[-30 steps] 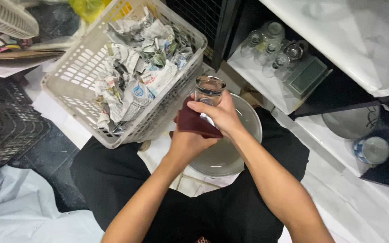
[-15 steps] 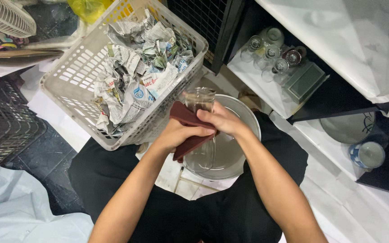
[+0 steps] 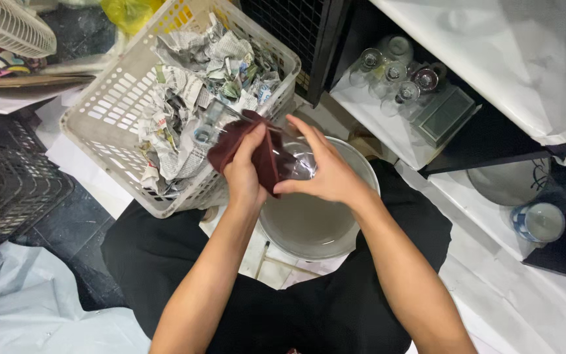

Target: The person sits on the floor and washes glassware in a bucket of water. They rinse each glass, dry it with a maroon cloth, and place it on a nearby shelf. The process is repeated for multiple glasses.

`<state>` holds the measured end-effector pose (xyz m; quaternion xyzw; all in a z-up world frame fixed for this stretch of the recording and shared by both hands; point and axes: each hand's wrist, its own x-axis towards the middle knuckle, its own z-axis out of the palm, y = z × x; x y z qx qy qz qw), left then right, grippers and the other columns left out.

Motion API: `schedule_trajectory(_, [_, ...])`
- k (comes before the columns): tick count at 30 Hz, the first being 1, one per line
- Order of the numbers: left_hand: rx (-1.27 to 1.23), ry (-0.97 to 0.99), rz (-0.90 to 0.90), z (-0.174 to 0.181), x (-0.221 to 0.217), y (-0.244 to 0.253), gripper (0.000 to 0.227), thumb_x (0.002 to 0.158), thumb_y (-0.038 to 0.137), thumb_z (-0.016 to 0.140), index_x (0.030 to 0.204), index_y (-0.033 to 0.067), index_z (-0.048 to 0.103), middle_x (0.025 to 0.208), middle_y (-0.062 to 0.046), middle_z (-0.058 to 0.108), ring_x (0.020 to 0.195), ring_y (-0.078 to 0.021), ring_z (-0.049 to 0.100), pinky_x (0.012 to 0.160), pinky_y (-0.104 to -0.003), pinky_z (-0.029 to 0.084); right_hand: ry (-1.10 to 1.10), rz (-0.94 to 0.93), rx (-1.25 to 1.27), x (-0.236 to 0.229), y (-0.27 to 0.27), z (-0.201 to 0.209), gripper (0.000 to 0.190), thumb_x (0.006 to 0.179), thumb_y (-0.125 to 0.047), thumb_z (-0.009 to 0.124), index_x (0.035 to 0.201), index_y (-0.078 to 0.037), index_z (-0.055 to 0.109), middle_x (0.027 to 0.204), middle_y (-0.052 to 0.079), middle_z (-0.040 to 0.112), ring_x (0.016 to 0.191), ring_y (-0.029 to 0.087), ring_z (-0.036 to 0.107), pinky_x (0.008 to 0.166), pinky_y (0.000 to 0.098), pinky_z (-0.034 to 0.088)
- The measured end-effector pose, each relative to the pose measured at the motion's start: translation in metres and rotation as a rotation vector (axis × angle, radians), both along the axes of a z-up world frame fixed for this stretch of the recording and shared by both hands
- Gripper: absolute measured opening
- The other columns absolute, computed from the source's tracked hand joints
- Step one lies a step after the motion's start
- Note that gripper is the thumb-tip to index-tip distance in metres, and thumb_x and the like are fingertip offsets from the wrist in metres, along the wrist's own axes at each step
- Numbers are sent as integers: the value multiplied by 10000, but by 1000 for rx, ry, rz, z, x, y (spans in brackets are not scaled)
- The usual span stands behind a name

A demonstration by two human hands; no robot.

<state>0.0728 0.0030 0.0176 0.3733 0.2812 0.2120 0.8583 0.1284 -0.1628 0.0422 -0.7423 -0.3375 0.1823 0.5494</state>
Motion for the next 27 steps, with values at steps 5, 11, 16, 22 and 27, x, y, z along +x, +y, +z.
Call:
schedule_trajectory(5, [-73,-78,10,1,0,4,219,882,75,745,1089,7,722,1041,-65,726,940,-171,682,872,-319,549,-106,-64,-42,-5,3,0,1047,628,-369,989,1500,-112,469,1425,121,598,1221,250,663,1061,388,517])
schedule_trajectory(11, [51,-238,-177,21,-5,38,386,898,226,665,1184,-32,683,1141,-151,742,1077,-254,715,994,-338,572,566,173,259,0,3,-22,839,806,-238,864,1503,-35,443,1240,173,647,1078,263,692,965,394,574])
schedule_trajectory(16, [89,-427,-162,33,-6,60,475,874,257,671,1289,30,620,1167,-142,716,1074,-272,710,976,-404,589,1123,371,402,3,5,-33,647,923,-299,725,1447,-9,480,1158,201,706,1023,280,732,875,426,602])
schedule_trajectory(22, [96,-63,-29,21,3,46,311,882,136,775,1148,-5,696,1064,-101,730,943,-201,706,873,-350,585,453,64,183,-14,18,-22,850,806,-339,858,1474,-7,452,1204,180,695,1076,321,697,937,431,565])
schedule_trajectory(27, [76,101,-103,-1,-1,31,232,858,95,795,1056,-3,724,977,-78,739,833,-163,696,757,-296,563,-403,-167,-39,-31,25,-7,1042,734,-378,941,1513,-12,354,1373,295,572,1261,424,592,1038,434,491])
